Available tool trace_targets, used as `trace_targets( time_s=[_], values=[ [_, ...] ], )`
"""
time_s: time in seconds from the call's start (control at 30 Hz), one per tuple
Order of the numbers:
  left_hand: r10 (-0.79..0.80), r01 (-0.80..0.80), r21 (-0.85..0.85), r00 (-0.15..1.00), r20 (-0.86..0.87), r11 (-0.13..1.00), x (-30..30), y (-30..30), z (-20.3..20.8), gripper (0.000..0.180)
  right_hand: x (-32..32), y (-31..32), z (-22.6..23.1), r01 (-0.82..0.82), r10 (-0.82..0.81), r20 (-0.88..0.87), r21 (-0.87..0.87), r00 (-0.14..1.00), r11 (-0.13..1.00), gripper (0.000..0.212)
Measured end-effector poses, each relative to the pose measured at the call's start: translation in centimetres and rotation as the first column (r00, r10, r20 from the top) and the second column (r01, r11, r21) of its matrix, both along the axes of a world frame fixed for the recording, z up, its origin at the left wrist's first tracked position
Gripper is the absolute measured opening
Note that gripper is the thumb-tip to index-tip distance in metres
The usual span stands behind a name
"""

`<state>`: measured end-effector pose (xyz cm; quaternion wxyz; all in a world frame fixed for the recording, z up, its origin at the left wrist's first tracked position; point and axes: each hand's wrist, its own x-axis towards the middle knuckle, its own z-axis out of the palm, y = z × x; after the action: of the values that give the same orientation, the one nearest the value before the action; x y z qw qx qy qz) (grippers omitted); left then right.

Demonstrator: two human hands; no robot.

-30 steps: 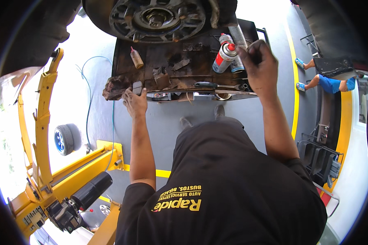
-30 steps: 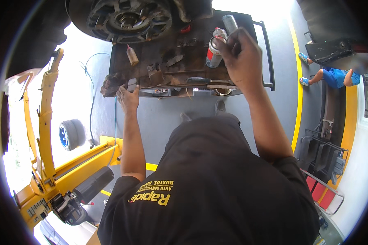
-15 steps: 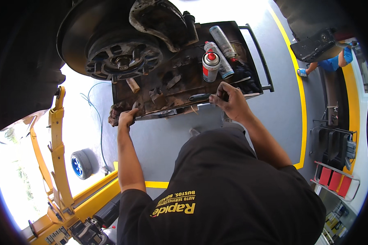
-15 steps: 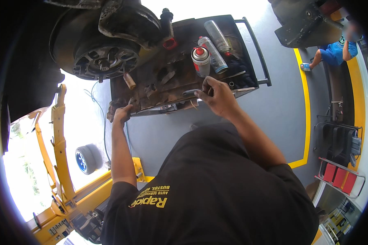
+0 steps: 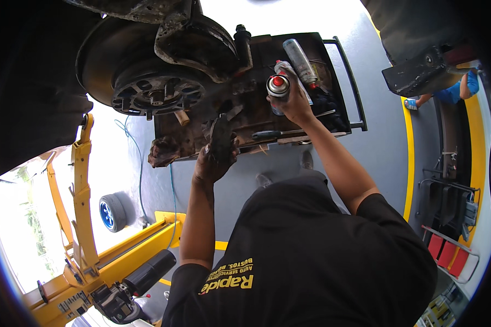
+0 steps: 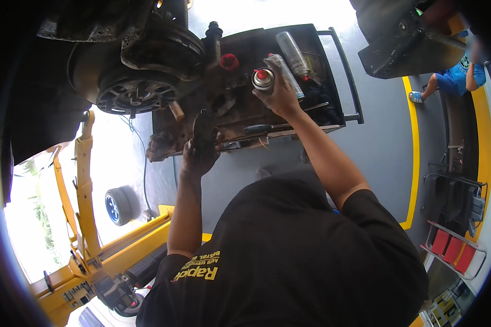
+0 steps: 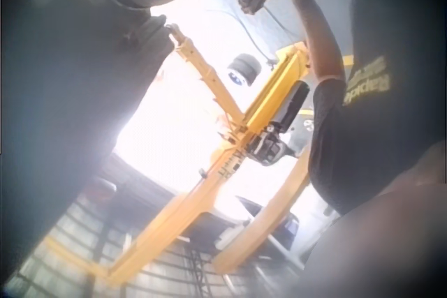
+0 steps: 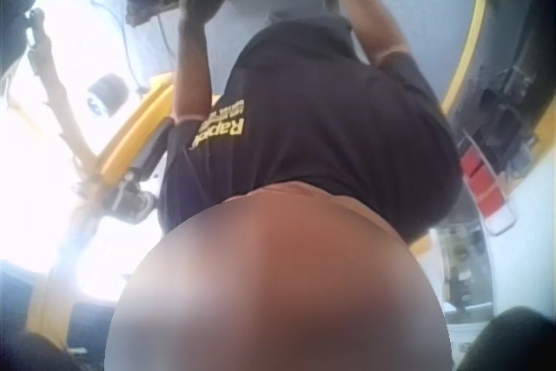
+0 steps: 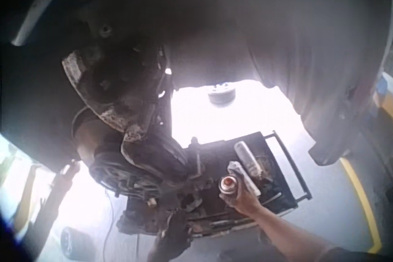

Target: The person removes a brake caliper from a vehicle's wheel hub, sprays a lubricant onto the brake pads, and then reinstalls the caliper. The task involves handling the caliper, brake pads, and a spray can within a professional auto repair setting.

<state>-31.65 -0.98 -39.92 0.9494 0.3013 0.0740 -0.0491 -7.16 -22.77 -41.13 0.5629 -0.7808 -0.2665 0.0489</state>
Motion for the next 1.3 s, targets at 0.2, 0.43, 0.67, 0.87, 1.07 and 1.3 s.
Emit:
trace_targets(
  time_s=[0.2, 0.43, 0.67, 0.87, 1.07, 1.3],
  values=[
    [0.196, -0.213, -0.027, 0.936, -0.292, 0.977, 5.1, -2.0, -1.2, 0.033, 1.2, -5.4, 5.7, 0.031, 0.014, -0.084, 0.51, 0.996, 0.86, 0.081],
    [0.253, -0.309, -0.155, 0.919, -0.304, 0.938, 9.3, -3.9, -0.9, 0.04, -1.8, -4.7, 9.3, -0.099, 0.168, -0.17, 0.353, 0.971, 0.931, 0.062],
    [0.25, -0.321, -0.151, 0.897, -0.364, 0.935, 11.6, -5.1, -2.1, 0.042, -5.7, -4.8, 8.8, -0.357, 0.368, -0.035, -0.343, 0.929, 0.869, 0.06],
    [0.297, -0.369, -0.115, 0.867, -0.4, 0.922, 9.9, -4.4, -4.4, 0.035, -4.6, -5.3, 8.7, -0.276, 0.308, 0.052, -0.323, 0.95, 0.905, 0.059],
    [0.418, -0.391, 0.158, 0.783, -0.461, 0.907, 9.1, -4.8, -5.3, 0.031, -5.0, -5.9, 8.1, -0.239, 0.257, 0.076, -0.195, 0.963, 0.951, 0.062],
    [0.52, 0.181, 0.939, 0.854, -0.003, -0.292, 8.5, -7.5, -2.6, 0.057, -5.4, -3.9, 9.3, -0.32, 0.388, 0.052, -0.47, 0.92, 0.822, 0.059]
  ],
)
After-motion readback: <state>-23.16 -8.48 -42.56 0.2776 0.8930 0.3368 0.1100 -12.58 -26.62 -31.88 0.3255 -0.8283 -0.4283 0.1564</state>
